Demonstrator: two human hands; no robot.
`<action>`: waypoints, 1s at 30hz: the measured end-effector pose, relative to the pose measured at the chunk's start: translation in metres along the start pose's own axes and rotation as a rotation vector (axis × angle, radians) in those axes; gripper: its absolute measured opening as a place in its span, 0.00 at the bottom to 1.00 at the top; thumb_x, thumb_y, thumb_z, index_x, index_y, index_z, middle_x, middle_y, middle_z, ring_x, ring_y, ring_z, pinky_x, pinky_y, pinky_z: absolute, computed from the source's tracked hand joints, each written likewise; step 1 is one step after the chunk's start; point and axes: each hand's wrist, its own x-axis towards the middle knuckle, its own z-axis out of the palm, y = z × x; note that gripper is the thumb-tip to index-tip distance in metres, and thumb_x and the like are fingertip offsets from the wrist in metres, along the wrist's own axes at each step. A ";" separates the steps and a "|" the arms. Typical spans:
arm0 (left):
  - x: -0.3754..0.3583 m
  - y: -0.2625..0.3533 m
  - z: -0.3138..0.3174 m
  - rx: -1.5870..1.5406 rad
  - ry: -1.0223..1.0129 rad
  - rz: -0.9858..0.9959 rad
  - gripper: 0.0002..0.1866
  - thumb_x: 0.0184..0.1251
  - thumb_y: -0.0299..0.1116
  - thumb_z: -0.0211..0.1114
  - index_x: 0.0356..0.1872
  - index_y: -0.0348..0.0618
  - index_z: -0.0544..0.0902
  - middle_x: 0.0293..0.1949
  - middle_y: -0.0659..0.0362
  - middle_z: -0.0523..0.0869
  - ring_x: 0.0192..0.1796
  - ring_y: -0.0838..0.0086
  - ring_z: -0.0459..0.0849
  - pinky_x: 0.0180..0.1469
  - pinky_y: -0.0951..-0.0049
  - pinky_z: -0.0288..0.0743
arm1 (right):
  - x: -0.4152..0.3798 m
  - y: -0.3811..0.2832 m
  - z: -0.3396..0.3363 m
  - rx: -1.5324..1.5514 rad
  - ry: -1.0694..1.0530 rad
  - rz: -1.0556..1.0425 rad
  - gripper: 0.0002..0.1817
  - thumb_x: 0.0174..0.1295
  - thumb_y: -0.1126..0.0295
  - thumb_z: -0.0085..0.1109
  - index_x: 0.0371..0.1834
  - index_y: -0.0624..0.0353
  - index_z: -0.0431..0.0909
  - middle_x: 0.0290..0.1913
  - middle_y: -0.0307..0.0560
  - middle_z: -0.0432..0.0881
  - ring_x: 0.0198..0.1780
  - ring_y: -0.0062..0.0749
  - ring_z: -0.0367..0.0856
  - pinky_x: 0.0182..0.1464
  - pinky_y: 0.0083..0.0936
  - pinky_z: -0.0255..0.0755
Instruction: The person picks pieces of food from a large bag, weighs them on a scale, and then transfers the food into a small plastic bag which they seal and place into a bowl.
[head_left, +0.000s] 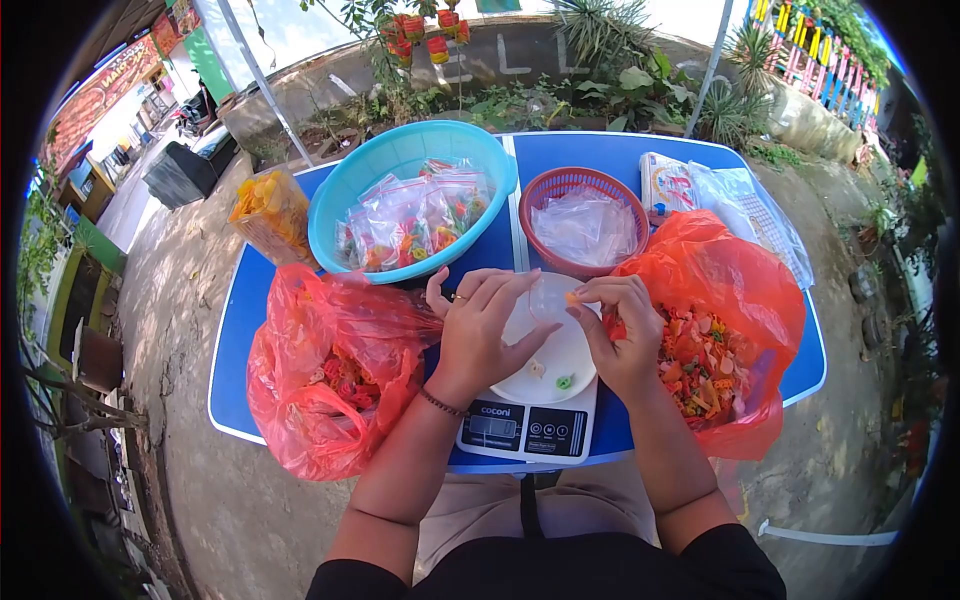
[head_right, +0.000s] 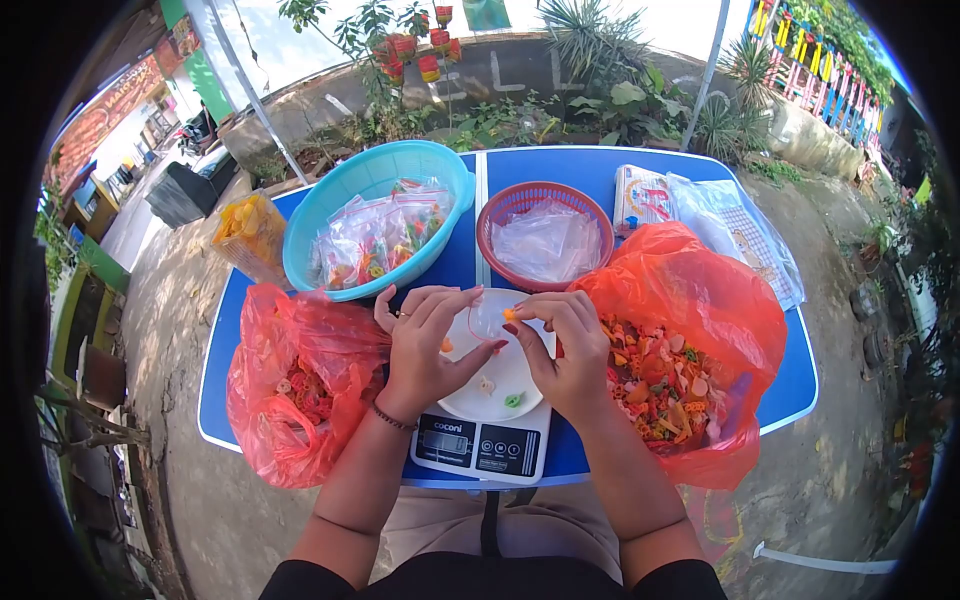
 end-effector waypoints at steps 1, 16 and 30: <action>0.000 0.001 0.000 -0.022 -0.001 0.013 0.32 0.50 0.44 0.85 0.59 0.53 0.85 0.48 0.67 0.88 0.57 0.70 0.84 0.74 0.49 0.47 | 0.000 0.000 0.000 0.001 -0.016 -0.044 0.09 0.58 0.80 0.71 0.40 0.60 0.85 0.43 0.46 0.88 0.41 0.42 0.83 0.46 0.33 0.76; -0.002 -0.006 0.002 -0.019 0.118 -0.084 0.34 0.53 0.47 0.83 0.62 0.51 0.83 0.49 0.66 0.87 0.55 0.71 0.83 0.73 0.48 0.46 | -0.005 0.004 0.001 -0.241 -0.406 -0.004 0.09 0.57 0.76 0.70 0.42 0.58 0.87 0.48 0.46 0.81 0.49 0.43 0.79 0.52 0.38 0.76; 0.000 0.003 0.001 -0.024 -0.008 0.020 0.30 0.54 0.48 0.82 0.59 0.55 0.85 0.48 0.67 0.87 0.55 0.71 0.83 0.73 0.46 0.47 | 0.001 0.001 0.001 -0.042 -0.044 -0.079 0.08 0.59 0.78 0.71 0.42 0.61 0.85 0.39 0.45 0.87 0.38 0.39 0.80 0.42 0.31 0.75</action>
